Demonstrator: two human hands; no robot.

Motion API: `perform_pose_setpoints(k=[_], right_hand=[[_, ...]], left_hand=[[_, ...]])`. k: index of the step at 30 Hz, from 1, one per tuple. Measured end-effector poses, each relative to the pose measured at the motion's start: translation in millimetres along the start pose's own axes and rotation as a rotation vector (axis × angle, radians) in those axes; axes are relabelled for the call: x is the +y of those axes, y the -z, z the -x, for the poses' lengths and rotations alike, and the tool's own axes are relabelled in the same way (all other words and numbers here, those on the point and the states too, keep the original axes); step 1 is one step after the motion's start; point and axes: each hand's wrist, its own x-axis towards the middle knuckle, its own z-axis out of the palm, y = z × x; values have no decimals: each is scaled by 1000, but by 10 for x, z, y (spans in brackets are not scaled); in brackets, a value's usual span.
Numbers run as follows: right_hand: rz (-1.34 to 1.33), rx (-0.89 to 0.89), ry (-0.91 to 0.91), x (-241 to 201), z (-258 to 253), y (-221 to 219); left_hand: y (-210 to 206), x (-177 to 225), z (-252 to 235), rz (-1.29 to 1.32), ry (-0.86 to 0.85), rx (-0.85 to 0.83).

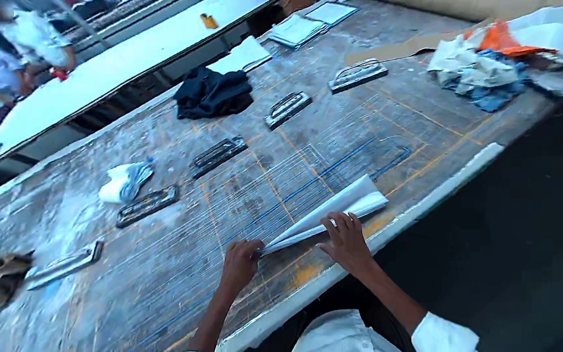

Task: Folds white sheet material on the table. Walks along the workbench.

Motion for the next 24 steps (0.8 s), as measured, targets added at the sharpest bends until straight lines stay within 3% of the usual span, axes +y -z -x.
perform_pose_setpoints(k=[4, 7, 10, 13, 16, 21, 24], right_hand=[[51, -247, 198, 292, -300, -219], [60, -373, 245, 333, -413, -214], [82, -534, 238, 321, -566, -145], [90, -685, 230, 296, -657, -106], [103, -832, 222, 267, -879, -54], [135, -937, 325, 261, -1078, -28], [147, -902, 394, 343, -1086, -122]], left_hand=[[-28, 82, 42, -100, 51, 46], [-96, 516, 52, -170, 58, 62], [-466, 871, -76, -138, -23, 140], [-863, 897, -176, -178, 6, 202], [-947, 828, -322, -230, 45, 231], [-854, 733, -394, -126, 64, 67], [-708, 686, -499, -93, 121, -171]])
